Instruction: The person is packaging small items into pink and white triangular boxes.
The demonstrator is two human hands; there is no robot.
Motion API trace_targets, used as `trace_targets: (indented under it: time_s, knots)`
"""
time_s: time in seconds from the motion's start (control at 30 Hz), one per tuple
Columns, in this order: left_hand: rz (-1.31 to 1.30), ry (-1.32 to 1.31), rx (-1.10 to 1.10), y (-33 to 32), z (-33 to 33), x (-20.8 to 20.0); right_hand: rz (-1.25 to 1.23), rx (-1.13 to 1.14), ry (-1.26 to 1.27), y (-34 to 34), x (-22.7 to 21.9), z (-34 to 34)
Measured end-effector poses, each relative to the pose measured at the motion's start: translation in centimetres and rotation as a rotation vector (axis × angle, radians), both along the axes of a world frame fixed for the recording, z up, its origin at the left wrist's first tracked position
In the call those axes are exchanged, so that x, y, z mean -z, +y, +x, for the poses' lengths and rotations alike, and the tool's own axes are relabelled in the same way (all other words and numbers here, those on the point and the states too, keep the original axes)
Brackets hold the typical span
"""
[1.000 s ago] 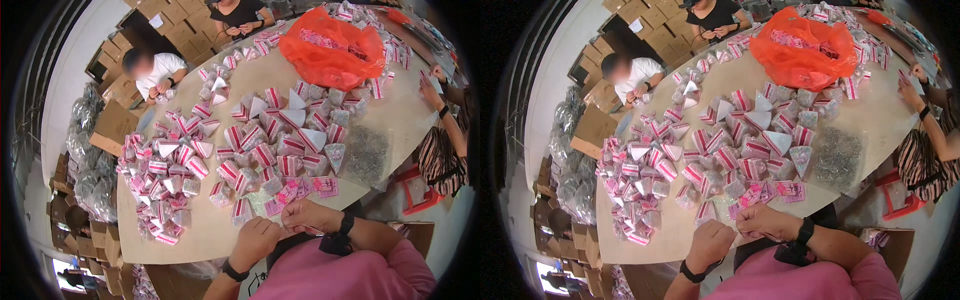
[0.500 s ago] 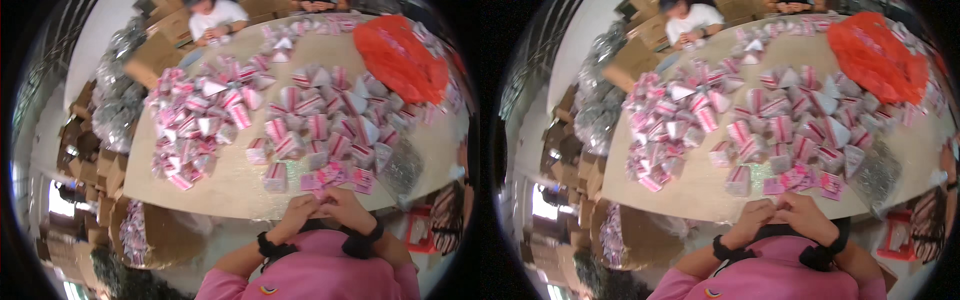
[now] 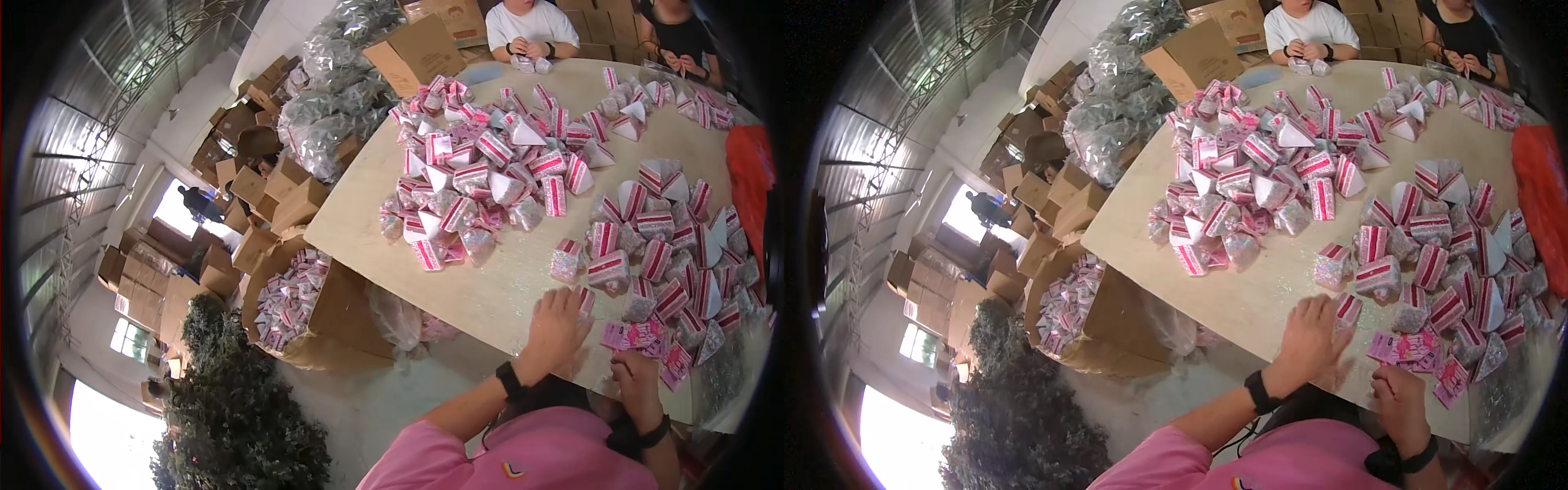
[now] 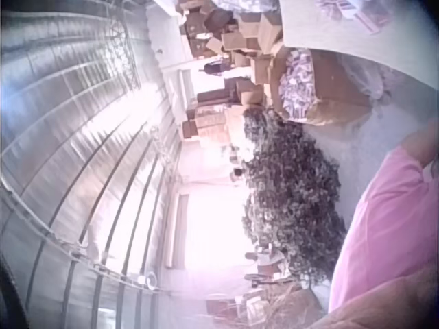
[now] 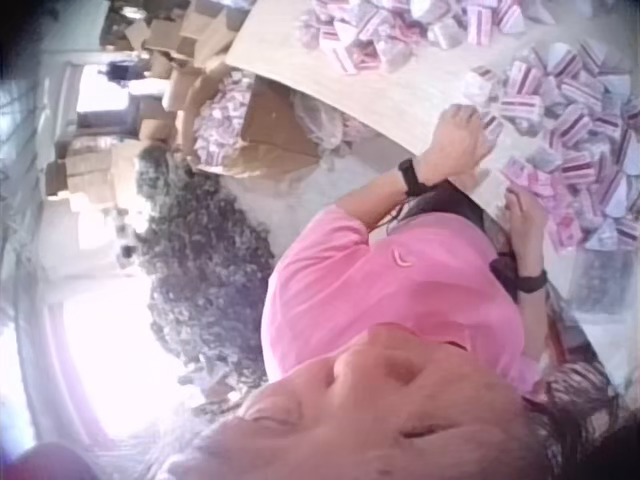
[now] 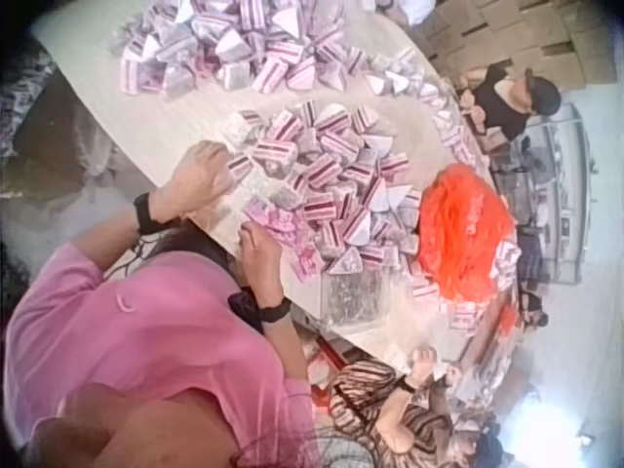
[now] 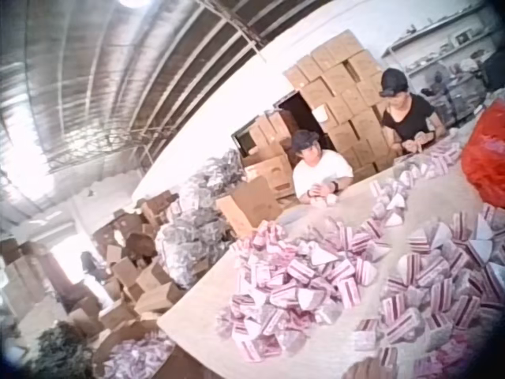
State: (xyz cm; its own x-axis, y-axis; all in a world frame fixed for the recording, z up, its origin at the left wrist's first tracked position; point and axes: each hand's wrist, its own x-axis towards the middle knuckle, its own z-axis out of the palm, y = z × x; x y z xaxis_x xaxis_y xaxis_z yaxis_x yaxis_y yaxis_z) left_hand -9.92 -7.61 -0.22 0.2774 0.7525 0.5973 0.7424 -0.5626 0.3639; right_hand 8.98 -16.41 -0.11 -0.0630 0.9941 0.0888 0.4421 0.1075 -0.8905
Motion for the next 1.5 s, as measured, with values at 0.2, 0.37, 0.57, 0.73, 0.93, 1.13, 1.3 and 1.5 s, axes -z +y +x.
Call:
trace_targets:
  time_s: [0.2, 0.37, 0.57, 0.73, 0.93, 1.13, 1.3, 1.5]
  knots:
    - [-0.651, 0.167, -0.174, 2.8, -0.8, 4.9, -0.063, 0.021, 0.066, -0.2, -0.4, -0.2]
    - [-0.706, 0.018, -0.072, 1.6, -0.7, 4.9, -0.088, 0.013, 0.109, -0.4, 0.3, -0.4]
    - [-0.577, -0.22, 0.033, 1.1, -0.6, 6.7, 0.0, -0.002, 0.08, -0.6, 0.0, -0.1]
    - [-0.882, -0.824, 0.143, 0.2, -2.8, 6.0, 0.012, 0.006, 0.041, 0.2, -0.8, 0.0]
    - [-0.833, -1.019, 0.306, -1.3, -1.0, 1.5, -0.072, 0.074, 0.254, 0.8, -3.1, 1.1]
    - [-1.078, -1.373, 0.482, -2.4, 0.5, 0.4, -0.153, 0.041, 0.473, 1.4, -4.3, 1.0]
    - [-1.03, -1.25, 0.555, -3.3, 1.3, -0.9, -0.103, -0.08, 0.437, 2.2, -5.2, 0.0]
    - [-1.012, -1.375, 0.518, -3.3, 0.5, -1.3, -0.07, -0.086, 0.527, 2.3, -5.4, 0.4]
